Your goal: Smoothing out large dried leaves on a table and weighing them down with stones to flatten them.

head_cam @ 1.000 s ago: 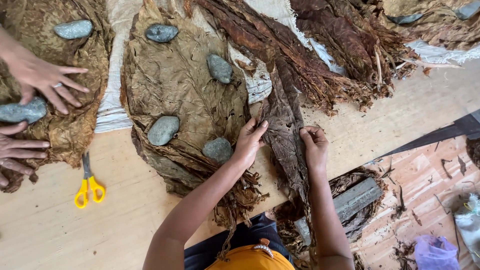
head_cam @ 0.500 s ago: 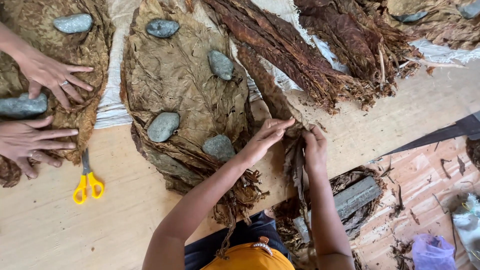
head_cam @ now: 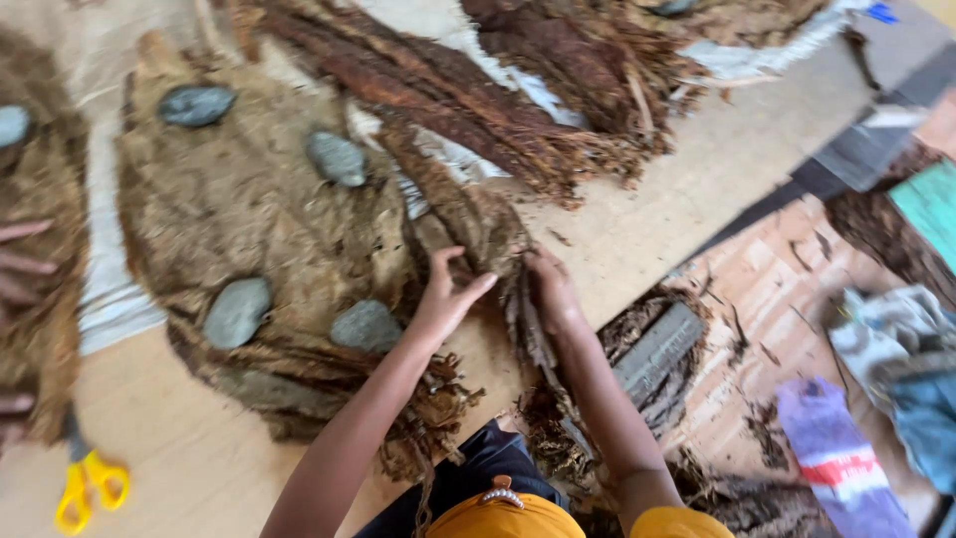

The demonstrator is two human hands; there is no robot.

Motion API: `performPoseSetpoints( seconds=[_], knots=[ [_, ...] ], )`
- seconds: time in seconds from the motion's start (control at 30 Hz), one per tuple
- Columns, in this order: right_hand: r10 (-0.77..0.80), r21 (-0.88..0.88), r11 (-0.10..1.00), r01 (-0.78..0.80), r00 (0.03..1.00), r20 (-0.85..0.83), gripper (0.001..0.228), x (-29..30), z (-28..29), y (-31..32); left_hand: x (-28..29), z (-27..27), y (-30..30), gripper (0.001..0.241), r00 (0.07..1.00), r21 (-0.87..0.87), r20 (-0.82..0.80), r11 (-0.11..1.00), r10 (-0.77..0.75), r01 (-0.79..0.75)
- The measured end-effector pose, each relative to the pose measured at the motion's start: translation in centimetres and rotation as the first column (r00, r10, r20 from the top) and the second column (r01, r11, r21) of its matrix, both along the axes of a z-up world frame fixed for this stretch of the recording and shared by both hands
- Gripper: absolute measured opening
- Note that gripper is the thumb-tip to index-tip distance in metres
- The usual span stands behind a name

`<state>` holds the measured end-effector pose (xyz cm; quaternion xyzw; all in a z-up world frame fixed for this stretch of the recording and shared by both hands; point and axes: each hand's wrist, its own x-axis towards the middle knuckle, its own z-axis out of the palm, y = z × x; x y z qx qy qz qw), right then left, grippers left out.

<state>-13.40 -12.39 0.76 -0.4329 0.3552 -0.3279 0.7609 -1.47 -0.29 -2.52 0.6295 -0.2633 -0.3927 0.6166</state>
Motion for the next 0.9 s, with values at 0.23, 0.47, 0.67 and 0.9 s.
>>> performPoseSetpoints(
  seconds=[0.23, 0.47, 0.67, 0.9],
  knots=[
    [0.013, 0.001, 1.000, -0.013, 0.995, 0.099, 0.020, -1.6, -0.7, -0.1, 0.3, 1.3, -0.1, 0.075, 0.998, 0.111, 0.058, 0.994, -0.031, 0.024],
    [0.075, -0.049, 0.996, -0.069, 0.988, 0.138, 0.009, -1.5, -0.2, 0.1, -0.3, 3.5, 0.8, 0.060, 0.998, 0.138, 0.038, 0.989, -0.055, 0.049],
    [0.097, -0.066, 0.994, -0.091, 0.991, 0.094, 0.009, -1.8, 1.6, 0.6, -0.1, 3.0, 0.7, 0.058, 0.996, 0.157, 0.054, 0.985, -0.076, 0.066],
    [0.090, -0.052, 0.995, -0.084, 0.988, 0.122, 0.006, -1.6, 1.4, 0.7, -0.5, 3.8, 1.1, 0.058, 0.996, 0.138, 0.055, 0.989, -0.065, 0.057]
  ],
)
